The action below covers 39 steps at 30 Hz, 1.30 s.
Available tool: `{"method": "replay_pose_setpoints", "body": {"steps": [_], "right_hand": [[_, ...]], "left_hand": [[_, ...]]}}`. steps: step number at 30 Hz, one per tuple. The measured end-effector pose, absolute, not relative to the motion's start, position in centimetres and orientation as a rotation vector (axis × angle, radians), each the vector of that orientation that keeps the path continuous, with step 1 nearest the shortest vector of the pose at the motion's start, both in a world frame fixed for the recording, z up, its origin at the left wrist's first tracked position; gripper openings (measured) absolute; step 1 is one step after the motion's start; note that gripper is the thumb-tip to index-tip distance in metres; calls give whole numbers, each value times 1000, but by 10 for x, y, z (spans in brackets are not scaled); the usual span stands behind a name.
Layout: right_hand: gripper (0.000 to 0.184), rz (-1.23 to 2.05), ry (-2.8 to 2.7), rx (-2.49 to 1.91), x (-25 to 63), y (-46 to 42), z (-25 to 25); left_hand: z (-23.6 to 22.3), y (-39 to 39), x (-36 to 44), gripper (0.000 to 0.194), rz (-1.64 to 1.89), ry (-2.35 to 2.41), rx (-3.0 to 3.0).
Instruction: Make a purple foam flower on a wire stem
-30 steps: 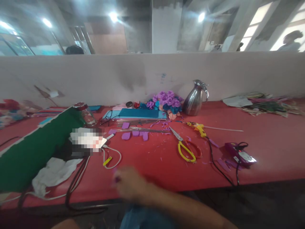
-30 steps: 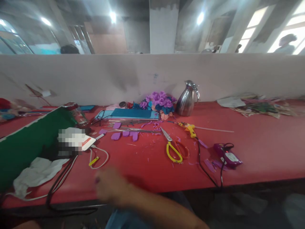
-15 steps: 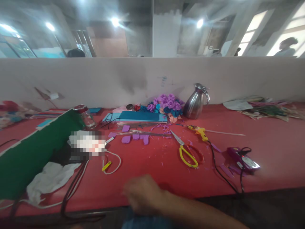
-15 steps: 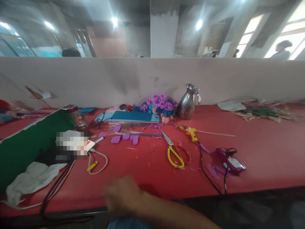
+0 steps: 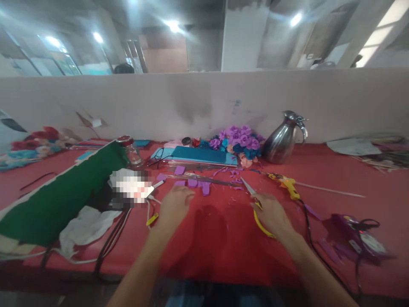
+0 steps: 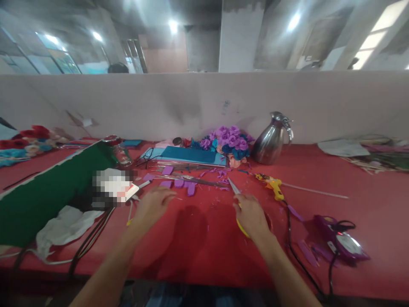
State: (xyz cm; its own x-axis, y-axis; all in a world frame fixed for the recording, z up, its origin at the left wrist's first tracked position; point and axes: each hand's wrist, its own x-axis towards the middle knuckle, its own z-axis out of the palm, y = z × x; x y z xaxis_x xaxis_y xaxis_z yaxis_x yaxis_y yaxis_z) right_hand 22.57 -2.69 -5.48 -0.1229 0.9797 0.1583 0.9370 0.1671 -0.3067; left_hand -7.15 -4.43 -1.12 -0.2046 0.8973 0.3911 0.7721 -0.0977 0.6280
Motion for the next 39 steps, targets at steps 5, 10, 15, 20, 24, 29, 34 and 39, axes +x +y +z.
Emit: {"method": "replay_pose_setpoints", "body": {"steps": [5, 10, 15, 20, 24, 29, 34, 39], "right_hand": [[24, 189, -2069, -1910, 243, -37, -68], [26, 116, -2170, -1963, 226, -13, -50], [28, 16, -2278, -2035, 199, 20, -41], [27, 42, -2275, -2105, 192, 20, -44], [24, 107, -2271, -2153, 200, 19, -39], [30, 69, -2268, -2138, 207, 21, -33], [30, -95, -2254, -2048, 196, 30, -37], [24, -173, -2229, -1953, 196, 38, -39]], "left_hand": [[-36, -17, -59, 22, 396, 1989, 2122], [-52, -8, -65, 19, 467, 1890, 2165], [-64, -10, -72, 22, 631, 1832, 2222], [-74, -6, -74, 18, 816, 1804, 2190], [-78, -5, -70, 17, 840, 1770, 2176], [-82, -4, -69, 23, 872, 1721, 2184], [-79, -10, -60, 24, 836, 1667, 2223], [-68, -17, -49, 21, 792, 1610, 2247]]}}
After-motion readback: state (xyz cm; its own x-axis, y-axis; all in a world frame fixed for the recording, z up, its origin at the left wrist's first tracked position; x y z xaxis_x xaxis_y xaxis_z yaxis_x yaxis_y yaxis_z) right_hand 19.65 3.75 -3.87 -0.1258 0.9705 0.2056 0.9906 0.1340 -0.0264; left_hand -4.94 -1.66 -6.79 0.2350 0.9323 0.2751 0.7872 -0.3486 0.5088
